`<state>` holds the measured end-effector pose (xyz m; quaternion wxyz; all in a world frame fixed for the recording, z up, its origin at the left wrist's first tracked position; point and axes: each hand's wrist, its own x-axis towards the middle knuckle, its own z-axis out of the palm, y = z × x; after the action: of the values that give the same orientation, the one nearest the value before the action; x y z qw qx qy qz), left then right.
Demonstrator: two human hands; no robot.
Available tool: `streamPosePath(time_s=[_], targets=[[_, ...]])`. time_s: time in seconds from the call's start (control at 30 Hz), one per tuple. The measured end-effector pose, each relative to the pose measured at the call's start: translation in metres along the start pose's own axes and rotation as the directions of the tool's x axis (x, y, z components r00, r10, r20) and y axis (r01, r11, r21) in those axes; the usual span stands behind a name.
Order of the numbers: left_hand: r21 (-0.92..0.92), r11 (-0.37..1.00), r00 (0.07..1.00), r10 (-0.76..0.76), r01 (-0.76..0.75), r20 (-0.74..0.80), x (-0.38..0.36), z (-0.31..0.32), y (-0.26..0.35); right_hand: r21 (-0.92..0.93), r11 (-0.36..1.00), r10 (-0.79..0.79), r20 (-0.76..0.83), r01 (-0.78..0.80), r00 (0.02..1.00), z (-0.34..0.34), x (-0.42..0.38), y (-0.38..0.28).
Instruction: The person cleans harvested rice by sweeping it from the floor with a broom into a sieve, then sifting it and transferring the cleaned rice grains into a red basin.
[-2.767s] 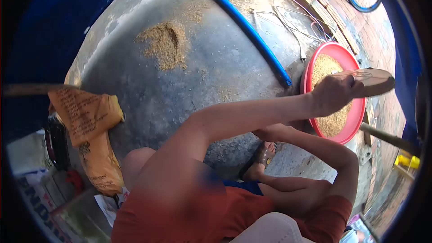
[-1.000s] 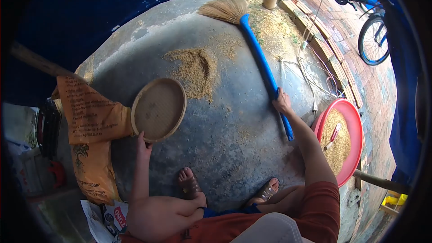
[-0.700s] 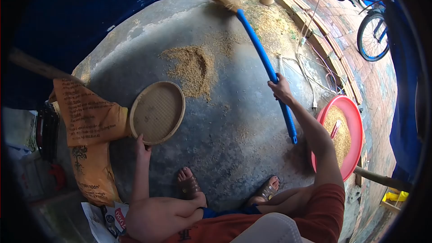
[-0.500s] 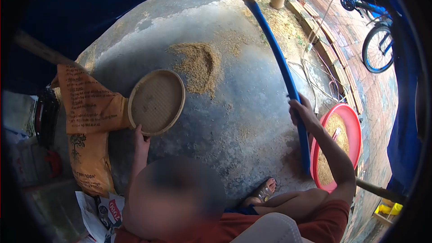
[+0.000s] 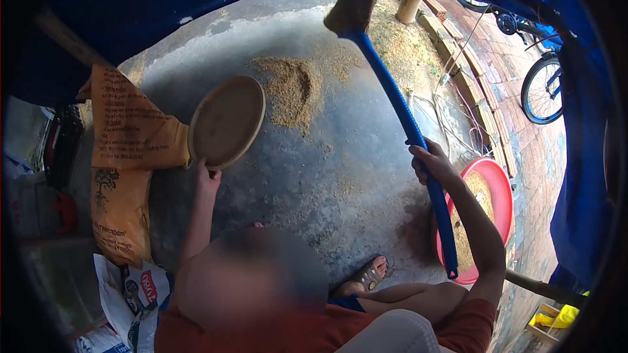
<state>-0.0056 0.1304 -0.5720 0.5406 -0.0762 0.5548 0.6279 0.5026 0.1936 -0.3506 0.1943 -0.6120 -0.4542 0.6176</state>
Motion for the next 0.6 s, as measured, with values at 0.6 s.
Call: streamPosePath(time_s=[0.6], targets=[[-0.441,0.896,0.952,0.185,-0.061,0.245,0.005,-0.004,0.062,-0.326,0.927,0.344,0.544,-0.185,0.766,0.044,-0.061,0.059]])
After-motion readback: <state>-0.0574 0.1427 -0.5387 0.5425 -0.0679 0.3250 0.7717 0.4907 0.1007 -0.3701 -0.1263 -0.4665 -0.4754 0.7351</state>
